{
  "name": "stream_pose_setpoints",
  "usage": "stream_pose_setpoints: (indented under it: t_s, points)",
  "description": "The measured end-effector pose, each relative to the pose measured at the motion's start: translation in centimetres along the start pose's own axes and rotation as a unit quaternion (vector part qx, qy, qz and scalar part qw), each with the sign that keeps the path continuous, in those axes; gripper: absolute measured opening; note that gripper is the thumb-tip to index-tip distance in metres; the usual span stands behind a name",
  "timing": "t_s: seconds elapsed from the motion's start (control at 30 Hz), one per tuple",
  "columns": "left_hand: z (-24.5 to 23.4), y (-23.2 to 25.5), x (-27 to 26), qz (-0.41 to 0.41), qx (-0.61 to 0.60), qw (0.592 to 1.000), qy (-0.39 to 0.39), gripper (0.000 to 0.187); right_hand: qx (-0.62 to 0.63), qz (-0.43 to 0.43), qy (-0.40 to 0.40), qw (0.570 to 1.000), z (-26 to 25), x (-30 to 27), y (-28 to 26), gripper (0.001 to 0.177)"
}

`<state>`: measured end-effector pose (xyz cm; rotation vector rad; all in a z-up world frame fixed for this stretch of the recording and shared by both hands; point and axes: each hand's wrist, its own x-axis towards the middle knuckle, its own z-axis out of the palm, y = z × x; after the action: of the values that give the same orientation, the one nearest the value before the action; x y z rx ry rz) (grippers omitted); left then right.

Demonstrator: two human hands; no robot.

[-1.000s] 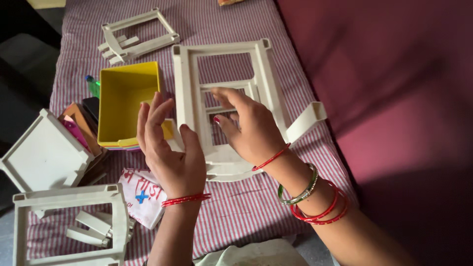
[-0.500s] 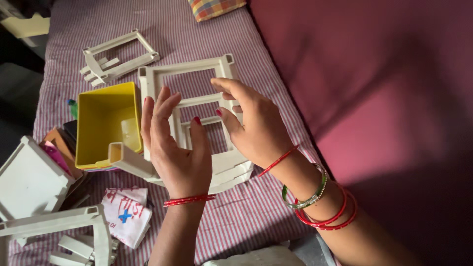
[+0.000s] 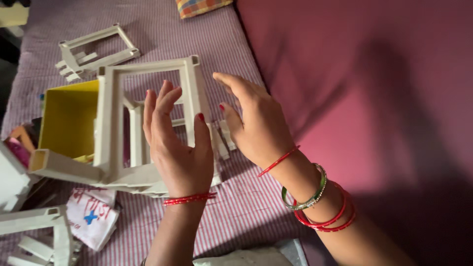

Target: The person assembles a white plastic frame by hand, inserting and snapping together multiple rectangular components. The person repeatedly picks up frame pieces, aligns them, and presses them into place to form a larger structure.

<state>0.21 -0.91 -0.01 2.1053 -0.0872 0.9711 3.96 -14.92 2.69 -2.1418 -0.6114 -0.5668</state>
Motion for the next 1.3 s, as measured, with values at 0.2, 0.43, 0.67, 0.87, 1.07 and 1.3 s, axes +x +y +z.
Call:
stream_pose_setpoints:
  t_s: [0.2, 0.43, 0.67, 0.87, 1.07, 1.3]
  points:
    - [3.9, 2.5, -1.0, 0.006, -0.031, 0.999, -0.027, 0.048, -0.026, -0.004, 0.016, 1.0, -3.0, -1.0, 3.6, 0.043]
    - [7.6, 2.7, -0.9, 0.033, -0.05, 0.997, -0.058, 0.044, -0.049, 0.041, 0.02, 0.998, -3.9, -1.0, 6.6, 0.045]
    - [10.6, 1.5, -1.1, 0.034, -0.085, 0.991, -0.099, 0.041, -0.094, 0.059, 0.036, 0.993, -3.3, -1.3, 8.7, 0.046]
    - [11.9, -0.4, -1.4, 0.046, -0.119, 0.983, -0.131, 0.047, -0.104, 0.114, 0.054, 0.987, -2.4, -2.0, 9.5, 0.045]
    - [13.3, -1.7, -2.0, 0.045, -0.129, 0.979, -0.148, 0.046, -0.116, 0.125, 0.062, 0.983, -1.9, -3.0, 11.0, 0.044]
    - [16.7, -3.0, -3.2, 0.0, -0.106, 0.984, -0.145, 0.049, -0.09, 0.123, 0.03, 0.988, -0.7, -3.4, 14.6, 0.044]
